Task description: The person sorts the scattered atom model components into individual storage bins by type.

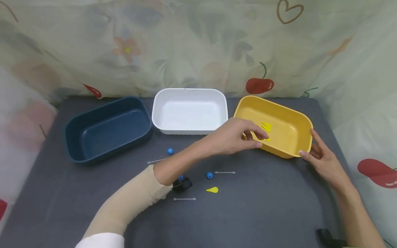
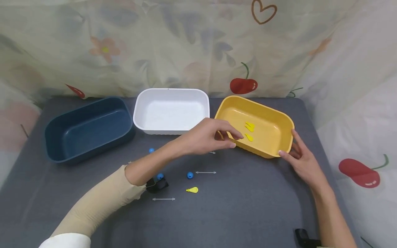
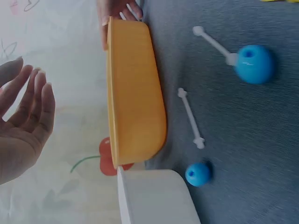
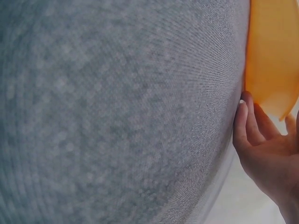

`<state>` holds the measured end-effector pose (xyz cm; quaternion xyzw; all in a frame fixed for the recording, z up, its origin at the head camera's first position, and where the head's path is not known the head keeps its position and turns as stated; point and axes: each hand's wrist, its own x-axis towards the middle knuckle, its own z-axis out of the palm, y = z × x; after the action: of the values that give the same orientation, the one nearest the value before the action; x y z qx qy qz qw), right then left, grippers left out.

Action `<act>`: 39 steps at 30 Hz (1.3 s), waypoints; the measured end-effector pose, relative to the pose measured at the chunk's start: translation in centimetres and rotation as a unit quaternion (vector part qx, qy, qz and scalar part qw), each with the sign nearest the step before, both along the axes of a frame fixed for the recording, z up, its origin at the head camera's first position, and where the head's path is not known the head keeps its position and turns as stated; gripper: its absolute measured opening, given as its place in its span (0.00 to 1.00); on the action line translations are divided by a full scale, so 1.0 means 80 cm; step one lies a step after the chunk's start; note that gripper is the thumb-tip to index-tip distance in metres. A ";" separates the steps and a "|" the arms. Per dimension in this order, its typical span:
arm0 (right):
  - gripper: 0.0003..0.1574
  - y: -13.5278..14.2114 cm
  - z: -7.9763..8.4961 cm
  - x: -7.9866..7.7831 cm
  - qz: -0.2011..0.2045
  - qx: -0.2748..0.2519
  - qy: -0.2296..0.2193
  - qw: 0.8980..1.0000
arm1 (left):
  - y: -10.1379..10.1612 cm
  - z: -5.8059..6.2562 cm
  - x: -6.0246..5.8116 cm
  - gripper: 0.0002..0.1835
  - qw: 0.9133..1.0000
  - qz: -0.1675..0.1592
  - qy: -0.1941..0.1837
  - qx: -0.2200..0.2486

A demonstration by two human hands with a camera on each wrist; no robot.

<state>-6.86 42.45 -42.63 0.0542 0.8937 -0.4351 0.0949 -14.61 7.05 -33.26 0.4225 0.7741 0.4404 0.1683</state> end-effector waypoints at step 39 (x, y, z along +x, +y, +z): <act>0.52 -0.007 0.005 0.004 0.025 -0.017 0.046 0.998 | -0.131 -0.110 0.103 0.10 0.994 0.101 -0.022 0.039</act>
<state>-6.55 41.90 -42.25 0.0096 0.8906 -0.4500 0.0656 -6.34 -3.46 -42.04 0.3384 0.7911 0.4943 0.1234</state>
